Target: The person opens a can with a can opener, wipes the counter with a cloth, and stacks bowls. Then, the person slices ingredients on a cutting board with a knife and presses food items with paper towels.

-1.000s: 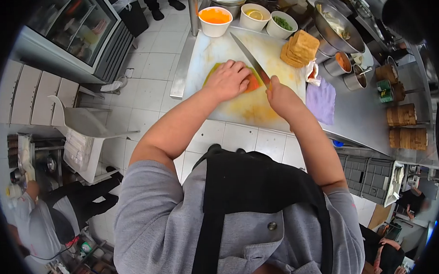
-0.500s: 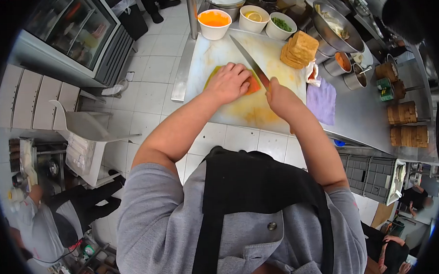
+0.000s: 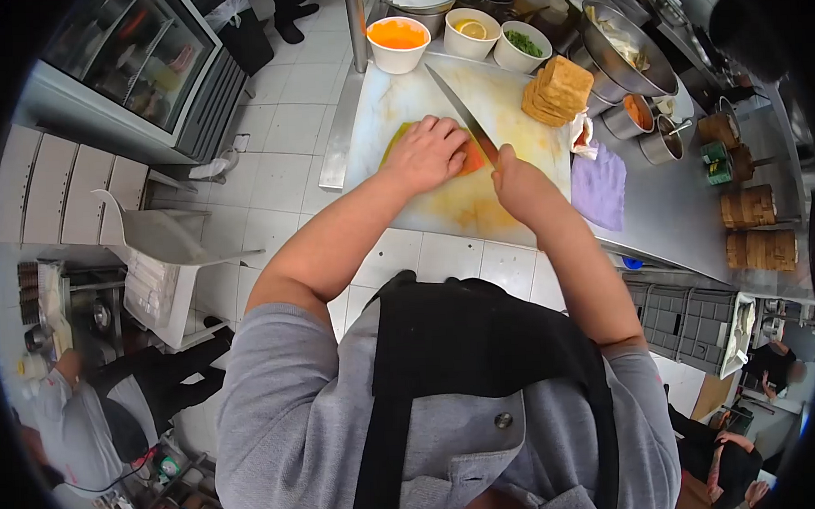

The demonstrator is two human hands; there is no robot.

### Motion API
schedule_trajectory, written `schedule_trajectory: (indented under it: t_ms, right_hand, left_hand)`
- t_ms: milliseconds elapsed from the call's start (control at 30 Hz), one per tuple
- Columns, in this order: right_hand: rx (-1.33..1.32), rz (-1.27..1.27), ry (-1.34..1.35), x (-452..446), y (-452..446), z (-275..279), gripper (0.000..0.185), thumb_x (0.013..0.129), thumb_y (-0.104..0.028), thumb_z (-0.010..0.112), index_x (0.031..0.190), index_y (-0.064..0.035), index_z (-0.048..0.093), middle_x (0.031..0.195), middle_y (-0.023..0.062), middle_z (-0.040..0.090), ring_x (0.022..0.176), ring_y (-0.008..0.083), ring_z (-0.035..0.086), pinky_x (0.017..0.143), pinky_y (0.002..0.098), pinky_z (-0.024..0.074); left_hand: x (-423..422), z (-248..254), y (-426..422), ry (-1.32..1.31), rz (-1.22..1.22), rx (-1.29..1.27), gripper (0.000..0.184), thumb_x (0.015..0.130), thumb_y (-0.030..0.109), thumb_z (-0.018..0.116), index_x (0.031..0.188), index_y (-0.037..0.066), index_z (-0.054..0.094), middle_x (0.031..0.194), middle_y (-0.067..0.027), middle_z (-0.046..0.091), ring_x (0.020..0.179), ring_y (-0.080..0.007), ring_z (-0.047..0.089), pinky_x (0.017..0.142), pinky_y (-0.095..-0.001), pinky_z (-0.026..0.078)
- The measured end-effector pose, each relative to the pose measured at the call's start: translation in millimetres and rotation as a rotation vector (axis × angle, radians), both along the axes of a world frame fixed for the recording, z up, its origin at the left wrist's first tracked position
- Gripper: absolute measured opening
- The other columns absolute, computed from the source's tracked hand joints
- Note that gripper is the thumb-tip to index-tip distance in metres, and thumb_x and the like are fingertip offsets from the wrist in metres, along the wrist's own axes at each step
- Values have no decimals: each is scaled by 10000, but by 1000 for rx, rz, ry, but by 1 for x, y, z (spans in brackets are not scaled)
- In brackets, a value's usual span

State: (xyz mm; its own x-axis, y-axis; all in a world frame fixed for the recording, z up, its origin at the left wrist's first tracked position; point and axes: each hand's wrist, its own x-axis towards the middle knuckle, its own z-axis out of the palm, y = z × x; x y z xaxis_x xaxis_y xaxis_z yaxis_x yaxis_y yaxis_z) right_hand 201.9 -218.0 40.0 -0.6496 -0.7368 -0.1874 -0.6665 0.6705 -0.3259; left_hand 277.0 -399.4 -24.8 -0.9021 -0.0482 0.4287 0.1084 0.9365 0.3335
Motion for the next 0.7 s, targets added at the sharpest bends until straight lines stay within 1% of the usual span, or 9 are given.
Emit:
schedule_trajectory:
  t_ms: [67, 133, 200, 333, 467, 500, 600, 667, 700]
  right_hand:
    - [22, 26, -27, 2, 2, 19, 242, 936, -179, 462, 1059, 26, 421, 820, 307, 631, 805, 449, 632, 728, 541, 485]
    - [64, -22, -43, 9, 0, -1, 247, 937, -180, 459, 1069, 27, 424, 846, 303, 635, 823, 446, 629, 738, 534, 484]
    - [17, -17, 29, 4, -6, -15, 267, 936, -179, 462, 1097, 27, 409, 849, 292, 641, 829, 450, 628, 740, 533, 484]
    - [76, -9, -32, 7, 0, 22, 261, 941, -175, 450, 1098, 32, 427, 844, 289, 640, 825, 433, 635, 740, 531, 486]
    - [-14, -14, 57, 7, -8, -20, 266, 930, -170, 464, 1095, 35, 422, 823, 277, 645, 801, 443, 634, 720, 531, 492]
    - [47, -25, -44, 3, -13, 5, 265, 926, -171, 473, 1088, 32, 421, 824, 274, 645, 801, 444, 634, 720, 524, 496]
    - [66, 15, -27, 8, 0, 29, 248, 929, -172, 469, 1063, 33, 431, 829, 274, 644, 814, 436, 636, 726, 526, 495]
    - [46, -32, -30, 12, -2, 0, 241, 930, -175, 470, 1057, 26, 431, 834, 281, 642, 823, 436, 635, 733, 529, 492]
    - [45, -44, -13, 11, -8, -2, 249, 930, -178, 473, 1069, 23, 427, 838, 284, 642, 828, 437, 634, 738, 528, 491]
  left_hand:
    - [-6, 6, -6, 10, 11, -20, 289, 821, 246, 616, 1082, 122, 602, 1101, -55, 557, 1028, -267, 515, 902, -396, 445]
    - [-4, 4, -3, 34, 8, 11, 279, 821, 244, 618, 1072, 122, 600, 1093, -56, 557, 1029, -267, 514, 895, -398, 449]
    - [-8, 4, -5, 39, 5, 8, 277, 822, 244, 619, 1070, 121, 601, 1093, -54, 558, 1030, -267, 514, 895, -397, 448]
    - [-4, 4, -3, 28, 13, -10, 276, 824, 244, 619, 1069, 118, 601, 1096, -51, 560, 1033, -268, 514, 898, -394, 447]
    - [-6, -1, -4, 50, 16, -21, 284, 818, 250, 627, 1068, 116, 604, 1103, -55, 551, 1037, -266, 511, 899, -396, 444]
    - [-2, -3, -2, 36, 10, -19, 284, 818, 250, 627, 1068, 116, 604, 1103, -55, 551, 1037, -266, 511, 899, -396, 444]
    - [-7, 3, -5, 31, 17, -32, 296, 818, 255, 624, 1080, 119, 600, 1109, -58, 549, 1043, -265, 510, 903, -399, 443]
    - [-6, 0, -4, 21, 14, -21, 305, 821, 258, 620, 1092, 124, 591, 1111, -59, 546, 1046, -266, 507, 908, -402, 443]
    - [-8, 1, -3, 20, 12, -19, 305, 821, 258, 620, 1092, 124, 591, 1111, -59, 546, 1046, -266, 507, 908, -402, 443]
